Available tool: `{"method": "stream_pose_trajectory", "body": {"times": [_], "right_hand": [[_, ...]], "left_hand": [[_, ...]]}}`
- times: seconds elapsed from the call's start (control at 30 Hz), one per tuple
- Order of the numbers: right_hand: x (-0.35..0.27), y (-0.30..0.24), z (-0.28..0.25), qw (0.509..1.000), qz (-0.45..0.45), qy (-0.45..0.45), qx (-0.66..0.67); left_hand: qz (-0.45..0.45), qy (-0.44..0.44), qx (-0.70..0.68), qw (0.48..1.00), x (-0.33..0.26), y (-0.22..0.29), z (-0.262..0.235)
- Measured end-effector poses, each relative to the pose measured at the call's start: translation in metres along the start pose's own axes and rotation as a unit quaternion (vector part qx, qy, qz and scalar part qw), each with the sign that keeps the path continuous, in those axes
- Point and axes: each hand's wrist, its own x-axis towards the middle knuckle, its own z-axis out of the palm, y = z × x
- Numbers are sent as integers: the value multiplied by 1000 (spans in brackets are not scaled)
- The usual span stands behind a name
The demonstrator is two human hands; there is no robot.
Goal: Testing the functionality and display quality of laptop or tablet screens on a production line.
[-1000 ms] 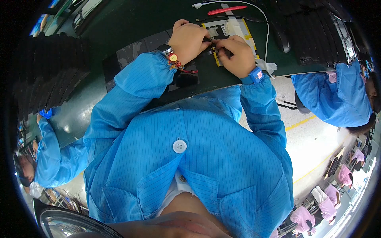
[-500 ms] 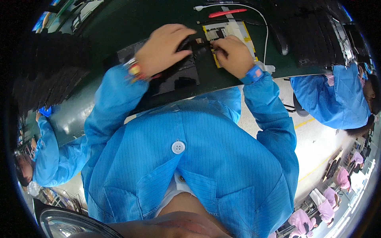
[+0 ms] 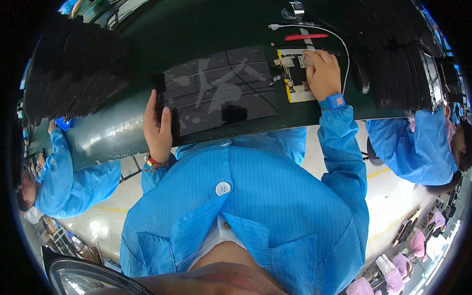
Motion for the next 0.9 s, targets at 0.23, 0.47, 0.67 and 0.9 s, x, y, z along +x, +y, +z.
{"method": "stream_pose_trajectory", "body": {"times": [0.23, 0.47, 0.67, 0.9], "right_hand": [[5, -6, -3, 999, -10, -28, -35], [-9, -29, -21, 997, 37, 20, 60], [-28, -115, -54, 989, -41, 9, 141], [-45, -143, -42, 993, -52, -79, 65]], "left_hand": [[-51, -7, -243, 969, 7, 9, -10], [-105, -11, -479, 872, 23, 24, -29], [-278, -92, -576, 763, 65, 0, -18], [-387, -112, -461, 791, 84, 42, -4]]}}
